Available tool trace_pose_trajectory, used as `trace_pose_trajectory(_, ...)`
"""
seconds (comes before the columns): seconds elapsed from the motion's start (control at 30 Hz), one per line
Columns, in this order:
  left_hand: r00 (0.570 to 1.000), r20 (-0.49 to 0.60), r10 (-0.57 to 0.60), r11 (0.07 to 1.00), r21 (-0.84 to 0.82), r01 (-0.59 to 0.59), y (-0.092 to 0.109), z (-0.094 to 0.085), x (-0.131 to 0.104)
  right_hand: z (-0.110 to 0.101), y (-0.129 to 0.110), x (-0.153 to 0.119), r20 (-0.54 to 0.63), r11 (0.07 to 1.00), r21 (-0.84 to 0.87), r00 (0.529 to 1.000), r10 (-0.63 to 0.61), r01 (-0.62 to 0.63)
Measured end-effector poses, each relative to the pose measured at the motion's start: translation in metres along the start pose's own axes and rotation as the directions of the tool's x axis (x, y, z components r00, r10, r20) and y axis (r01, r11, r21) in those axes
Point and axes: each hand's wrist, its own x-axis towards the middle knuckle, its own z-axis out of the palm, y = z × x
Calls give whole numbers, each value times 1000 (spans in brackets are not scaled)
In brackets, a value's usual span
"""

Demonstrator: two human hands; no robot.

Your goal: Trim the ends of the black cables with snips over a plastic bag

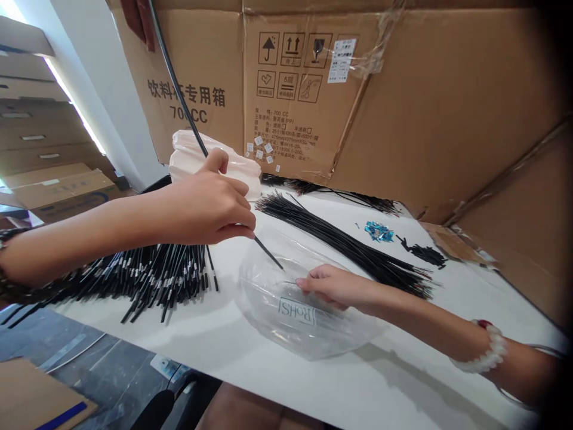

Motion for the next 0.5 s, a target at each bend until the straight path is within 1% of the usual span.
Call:
trace_pose_trajectory(0.03,1000,-16,19,1000,7,-19,2,0,0,-1,1,1,86,991,128,996,22,-33)
trace_pose_trajectory(0.07,999,-30,33,999,17,-33,3,0,-1,-1,3,2,140,971,229,990,31,-63)
trace_pose_trajectory(0.1,998,-40,46,999,27,-45,5,0,-1,-1,4,3,162,950,302,986,35,-84)
trace_pose_trajectory(0.17,997,-47,64,997,43,-62,6,2,-1,0,6,5,155,923,371,987,48,-103)
trace_pose_trajectory(0.27,997,-47,66,997,47,-64,6,5,0,3,9,8,124,926,368,991,46,-89)
trace_pose_trajectory(0.4,995,-82,56,998,14,-55,3,9,1,4,12,13,103,946,317,994,31,-63)
trace_pose_trajectory(0.5,997,-65,41,999,-2,-41,1,10,1,5,14,14,76,960,277,997,13,-34)
